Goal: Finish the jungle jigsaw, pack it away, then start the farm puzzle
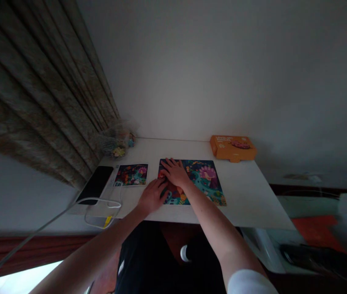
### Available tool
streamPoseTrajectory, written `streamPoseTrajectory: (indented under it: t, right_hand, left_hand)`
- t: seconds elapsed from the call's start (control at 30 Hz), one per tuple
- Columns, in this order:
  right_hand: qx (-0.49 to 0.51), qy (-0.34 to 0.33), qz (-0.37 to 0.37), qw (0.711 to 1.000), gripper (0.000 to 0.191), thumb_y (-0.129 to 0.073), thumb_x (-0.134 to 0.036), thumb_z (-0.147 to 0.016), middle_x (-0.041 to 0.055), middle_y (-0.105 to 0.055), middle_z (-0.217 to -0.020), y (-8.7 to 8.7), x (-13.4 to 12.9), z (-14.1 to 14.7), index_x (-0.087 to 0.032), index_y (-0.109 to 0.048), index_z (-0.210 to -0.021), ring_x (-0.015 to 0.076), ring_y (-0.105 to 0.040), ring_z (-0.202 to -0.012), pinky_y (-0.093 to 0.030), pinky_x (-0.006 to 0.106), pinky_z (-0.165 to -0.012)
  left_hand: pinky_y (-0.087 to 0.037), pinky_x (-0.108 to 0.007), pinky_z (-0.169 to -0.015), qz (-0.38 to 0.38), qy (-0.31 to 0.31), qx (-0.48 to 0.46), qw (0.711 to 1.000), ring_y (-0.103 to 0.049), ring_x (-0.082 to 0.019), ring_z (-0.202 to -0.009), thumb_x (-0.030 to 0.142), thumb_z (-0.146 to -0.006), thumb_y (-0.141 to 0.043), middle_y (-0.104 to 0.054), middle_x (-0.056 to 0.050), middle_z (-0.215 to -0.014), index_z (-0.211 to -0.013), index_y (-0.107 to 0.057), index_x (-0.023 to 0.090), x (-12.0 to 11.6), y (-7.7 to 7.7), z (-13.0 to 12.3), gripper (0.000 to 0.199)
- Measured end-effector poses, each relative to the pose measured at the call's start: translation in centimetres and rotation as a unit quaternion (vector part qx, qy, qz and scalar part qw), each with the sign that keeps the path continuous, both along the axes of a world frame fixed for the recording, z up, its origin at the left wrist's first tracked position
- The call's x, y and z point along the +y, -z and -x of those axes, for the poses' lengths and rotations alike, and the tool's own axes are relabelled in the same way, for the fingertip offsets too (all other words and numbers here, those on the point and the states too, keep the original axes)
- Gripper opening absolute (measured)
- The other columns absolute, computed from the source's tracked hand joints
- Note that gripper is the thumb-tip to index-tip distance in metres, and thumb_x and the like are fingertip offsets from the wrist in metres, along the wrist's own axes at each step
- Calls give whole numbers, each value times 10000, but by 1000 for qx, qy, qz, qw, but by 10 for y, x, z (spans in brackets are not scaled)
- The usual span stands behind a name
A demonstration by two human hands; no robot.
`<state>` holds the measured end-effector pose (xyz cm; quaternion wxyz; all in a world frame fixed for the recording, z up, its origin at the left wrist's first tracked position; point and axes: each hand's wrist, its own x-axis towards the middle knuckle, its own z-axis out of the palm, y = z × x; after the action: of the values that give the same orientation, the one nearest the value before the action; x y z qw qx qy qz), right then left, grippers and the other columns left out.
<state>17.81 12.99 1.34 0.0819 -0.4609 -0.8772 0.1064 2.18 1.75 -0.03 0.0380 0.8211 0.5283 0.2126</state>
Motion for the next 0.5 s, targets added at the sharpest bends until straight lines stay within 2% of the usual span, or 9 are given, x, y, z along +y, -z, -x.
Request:
streamPoseTrajectory:
  t: [0.1, 0.2, 0.3, 0.4, 0.5]
  right_hand:
    - [22, 87, -31, 995, 523, -355, -430, -1087, 114, -377, -1670, 2, -9, -26, -223, -485, -1549, 317, -331, -1548, -248, 614, -1243]
    - [28, 178, -68, 981, 479, -382, -416, -1072, 160, -470, -1604, 9, -22, -74, -184, -622, -1416, 348, -417, -1482, -280, 625, -1213]
    - [27, 253, -77, 964, 489, -378, -436, -1067, 157, -495, -1585, 20, -38, -123, -191, -612, -1421, 344, -431, -1463, -318, 624, -1183]
    - [10, 279, -61, 958, 529, -370, -473, -1065, 134, -445, -1627, 31, -52, -151, -226, -524, -1507, 328, -396, -1491, -304, 641, -1185]
    - [-13, 281, -45, 959, 543, -370, -493, -1062, 116, -393, -1663, 34, -59, -156, -239, -513, -1520, 313, -361, -1518, -270, 619, -1213]
  left_hand:
    - [-492, -476, -1134, -4, 0, -1, 1000, -601, -293, -1300, 294, -984, -594, -654, -137, -1388, -1314, -665, 194, 1, 1, 1, 352]
    - [-474, -474, -1150, -3, 1, -6, 1000, -593, -289, -1310, 303, -1000, -575, -652, -134, -1385, -1318, -665, 194, 1, 4, 3, 348]
    - [-456, -488, -1162, 1, 2, -7, 1000, -574, -296, -1328, 336, -1002, -577, -634, -139, -1402, -1324, -660, 196, 2, 8, 5, 360]
    - [-421, -498, -1189, 5, -8, -2, 1000, -550, -299, -1358, 381, -1005, -570, -601, -146, -1445, -1357, -636, 198, 13, 10, 6, 402]
    - [-344, -502, -1240, 18, -29, 21, 999, -477, -299, -1443, 429, -1034, -498, -525, -167, -1542, -1444, -565, 172, 37, 5, 1, 488]
